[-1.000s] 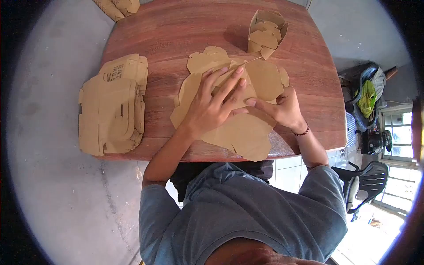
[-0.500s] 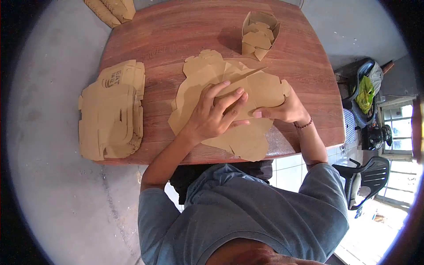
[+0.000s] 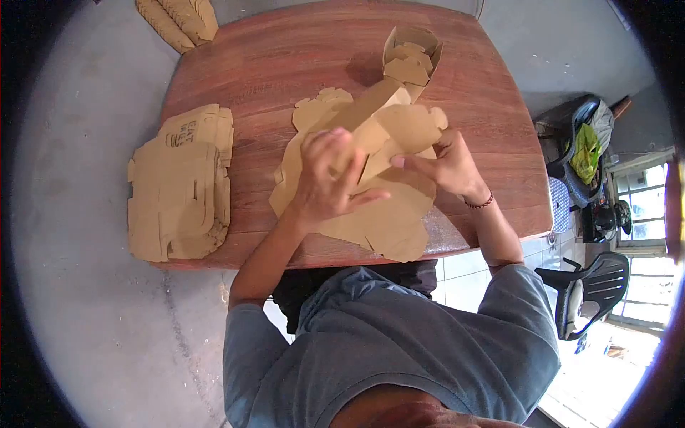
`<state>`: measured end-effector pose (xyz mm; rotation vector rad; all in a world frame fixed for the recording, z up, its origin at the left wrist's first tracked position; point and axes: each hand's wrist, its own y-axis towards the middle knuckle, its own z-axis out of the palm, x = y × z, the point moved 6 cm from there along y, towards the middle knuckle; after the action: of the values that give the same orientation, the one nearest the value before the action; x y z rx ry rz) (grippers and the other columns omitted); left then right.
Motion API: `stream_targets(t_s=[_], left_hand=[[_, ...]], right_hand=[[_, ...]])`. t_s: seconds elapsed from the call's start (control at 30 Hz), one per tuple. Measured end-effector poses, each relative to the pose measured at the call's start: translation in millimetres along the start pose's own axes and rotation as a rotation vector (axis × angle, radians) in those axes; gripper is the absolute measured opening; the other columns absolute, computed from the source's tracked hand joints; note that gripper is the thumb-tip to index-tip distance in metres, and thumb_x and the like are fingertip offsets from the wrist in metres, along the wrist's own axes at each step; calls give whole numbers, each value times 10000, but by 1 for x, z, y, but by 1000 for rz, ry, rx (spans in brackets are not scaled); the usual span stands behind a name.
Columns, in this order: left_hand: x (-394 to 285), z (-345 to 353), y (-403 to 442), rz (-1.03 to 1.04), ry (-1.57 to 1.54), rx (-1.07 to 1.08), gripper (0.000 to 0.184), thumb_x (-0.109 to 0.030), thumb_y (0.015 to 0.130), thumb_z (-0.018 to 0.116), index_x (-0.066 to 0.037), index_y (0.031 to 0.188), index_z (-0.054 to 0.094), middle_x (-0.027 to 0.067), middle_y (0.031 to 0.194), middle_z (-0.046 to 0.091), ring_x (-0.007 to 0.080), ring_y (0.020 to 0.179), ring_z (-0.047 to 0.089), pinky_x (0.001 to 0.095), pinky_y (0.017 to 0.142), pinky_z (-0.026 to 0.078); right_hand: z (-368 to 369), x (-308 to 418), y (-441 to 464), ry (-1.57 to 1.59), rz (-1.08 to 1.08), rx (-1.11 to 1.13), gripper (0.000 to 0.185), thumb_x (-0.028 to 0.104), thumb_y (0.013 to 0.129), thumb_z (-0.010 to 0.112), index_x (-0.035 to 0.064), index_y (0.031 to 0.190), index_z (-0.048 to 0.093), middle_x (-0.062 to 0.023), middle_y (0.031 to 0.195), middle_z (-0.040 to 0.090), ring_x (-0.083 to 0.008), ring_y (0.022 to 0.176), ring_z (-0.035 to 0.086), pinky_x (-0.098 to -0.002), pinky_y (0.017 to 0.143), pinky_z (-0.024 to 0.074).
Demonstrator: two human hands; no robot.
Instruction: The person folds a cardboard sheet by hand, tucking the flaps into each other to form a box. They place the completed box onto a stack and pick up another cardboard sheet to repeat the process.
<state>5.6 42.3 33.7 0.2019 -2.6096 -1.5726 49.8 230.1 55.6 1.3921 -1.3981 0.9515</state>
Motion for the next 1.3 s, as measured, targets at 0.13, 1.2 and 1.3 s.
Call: stream_targets(t_s=[0.13, 1.2, 1.3], left_hand=[[40, -6, 16, -357, -339, -97, 680, -351, 875, 747, -1, 1380, 456, 226, 1398, 441, 395, 1297, 432, 497, 1067, 379], [101, 133, 78, -404, -197, 82, 169, -192, 796, 809, -122, 916, 712, 129, 1349, 517, 444, 1359, 390, 535, 1090, 382], [97, 131, 80, -408, -201, 81, 153, -186, 807, 798, -124, 919, 713, 125, 1348, 518, 418, 1362, 397, 531, 1087, 384]], right_hand=[[-45, 24, -6, 27, -189, -224, 254, 110, 823, 815, -31, 1015, 724, -65, 997, 735, -97, 911, 649, -286, 793, 532], [-171, -3, 117, -556, -221, -328, 263, 212, 813, 771, -20, 937, 758, -127, 729, 688, -177, 683, 618, -319, 682, 490], [-162, 5, 115, -727, -305, -341, 214, 182, 792, 749, 9, 917, 766, -169, 754, 695, -269, 700, 655, -351, 722, 499]])
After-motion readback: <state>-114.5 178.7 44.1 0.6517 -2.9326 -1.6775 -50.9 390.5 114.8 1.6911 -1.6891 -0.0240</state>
